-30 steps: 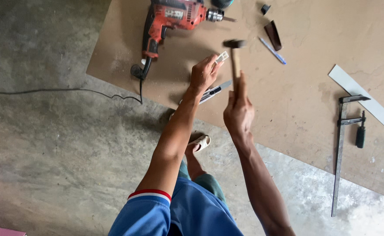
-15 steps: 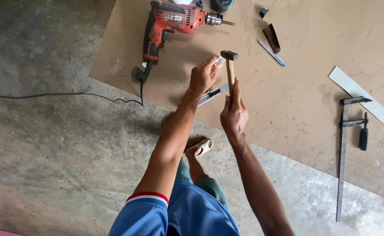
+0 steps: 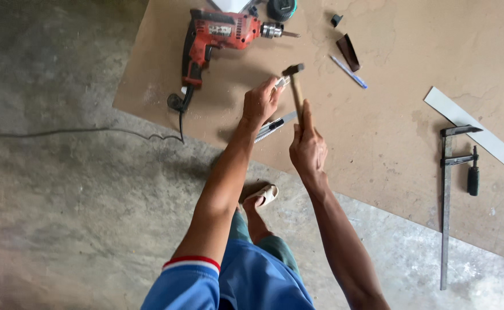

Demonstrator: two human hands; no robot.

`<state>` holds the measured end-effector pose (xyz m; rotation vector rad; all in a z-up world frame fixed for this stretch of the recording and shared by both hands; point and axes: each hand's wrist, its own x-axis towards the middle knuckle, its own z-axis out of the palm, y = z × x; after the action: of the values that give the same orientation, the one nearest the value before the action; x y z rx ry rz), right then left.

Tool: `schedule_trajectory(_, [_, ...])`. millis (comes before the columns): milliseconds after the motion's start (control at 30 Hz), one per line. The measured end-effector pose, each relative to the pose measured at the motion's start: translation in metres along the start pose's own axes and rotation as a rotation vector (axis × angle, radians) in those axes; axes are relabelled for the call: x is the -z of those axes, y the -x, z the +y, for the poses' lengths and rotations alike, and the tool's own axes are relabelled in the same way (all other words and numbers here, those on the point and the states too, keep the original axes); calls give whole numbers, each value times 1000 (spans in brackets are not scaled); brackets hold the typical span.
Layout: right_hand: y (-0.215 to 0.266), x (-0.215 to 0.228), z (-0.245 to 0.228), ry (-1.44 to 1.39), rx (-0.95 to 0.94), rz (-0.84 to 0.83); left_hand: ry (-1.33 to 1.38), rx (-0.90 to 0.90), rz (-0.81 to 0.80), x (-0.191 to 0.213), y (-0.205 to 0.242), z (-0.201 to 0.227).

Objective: The person assembles hardware components using a drill, hammer, and clamps on a wooden work surface.

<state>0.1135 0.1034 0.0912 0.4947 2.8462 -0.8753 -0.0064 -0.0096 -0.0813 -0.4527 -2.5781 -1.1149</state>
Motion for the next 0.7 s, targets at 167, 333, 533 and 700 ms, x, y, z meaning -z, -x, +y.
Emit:
schedule_trajectory(167, [5, -3, -1, -58, 36, 71, 16, -31, 20, -7, 2, -6])
schedule_trajectory(333, [-5, -10, 9, 36, 49, 2, -37, -15, 4, -3, 2, -4])
schedule_trajectory(533, [5, -22, 13, -124, 30, 144, -36, -50, 16, 0, -1, -2])
schedule_trajectory(700, [-5, 1, -3, -36, 66, 76, -17, -38, -4, 7, -10, 2])
